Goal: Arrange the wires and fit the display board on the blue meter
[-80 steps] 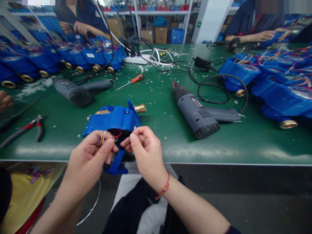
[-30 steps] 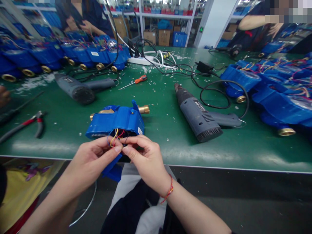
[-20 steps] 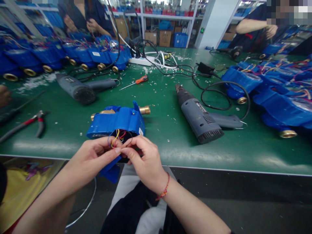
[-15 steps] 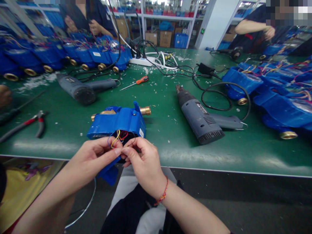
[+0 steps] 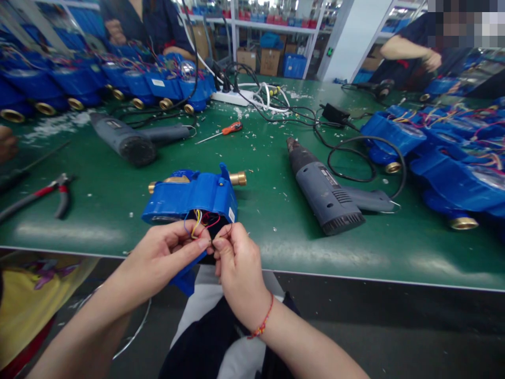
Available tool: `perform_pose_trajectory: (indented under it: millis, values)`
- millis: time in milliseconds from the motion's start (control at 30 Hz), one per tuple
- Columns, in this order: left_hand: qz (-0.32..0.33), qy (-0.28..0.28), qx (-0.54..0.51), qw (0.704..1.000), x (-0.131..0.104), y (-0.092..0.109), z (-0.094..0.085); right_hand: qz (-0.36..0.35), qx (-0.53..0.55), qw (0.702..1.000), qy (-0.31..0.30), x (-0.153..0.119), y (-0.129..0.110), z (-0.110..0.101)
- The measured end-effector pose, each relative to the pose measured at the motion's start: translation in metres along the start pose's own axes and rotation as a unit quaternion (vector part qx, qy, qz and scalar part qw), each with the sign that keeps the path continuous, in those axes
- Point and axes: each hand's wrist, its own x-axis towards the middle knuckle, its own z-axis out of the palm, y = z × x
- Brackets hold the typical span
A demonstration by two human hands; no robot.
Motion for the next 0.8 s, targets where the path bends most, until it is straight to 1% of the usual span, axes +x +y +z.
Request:
perform_pose_trajectory:
  millis: [133, 233, 300, 400, 467, 533, 633, 767, 800]
  values:
    - [0.01, -0.004, -0.011, 1.0, -0.004, 0.006, -0.006, -0.023, -0.061, 0.997, 0.035, 0.003, 0.003, -0.011]
    - [0.012, 0.0, 0.007, 1.0, -0.006, 0.007, -0.008, -0.025, -0.091, 0.995, 0.034, 0.005, 0.004, -0.019]
    - [0.01, 0.002, 0.006, 1.0, -0.005, 0.007, -0.008, -0.04, -0.115, 0.992, 0.039, 0.006, 0.004, -0.024]
    - [0.006, -0.002, -0.008, 1.0, -0.004, 0.006, -0.007, -0.09, -0.189, 0.974, 0.083, 0.009, 0.001, -0.029]
    - [0.005, 0.002, -0.009, 1.0, -0.004, 0.006, -0.007, -0.119, -0.23, 0.962, 0.092, 0.01, -0.002, -0.031]
    - [0.005, 0.003, -0.01, 1.0, -0.004, 0.005, -0.007, -0.122, -0.206, 0.968, 0.073, 0.009, -0.006, -0.031]
    - [0.007, -0.001, -0.014, 1.0, -0.004, 0.004, -0.006, -0.091, -0.086, 0.991, 0.042, 0.007, -0.013, -0.028]
    - [0.008, 0.017, -0.009, 1.0, -0.004, 0.001, -0.006, -0.055, -0.001, 0.998, -0.024, 0.006, -0.019, -0.017]
    - [0.008, 0.016, -0.009, 1.0, -0.004, 0.001, -0.006, -0.042, 0.02, 0.998, -0.03, 0.007, -0.019, -0.014]
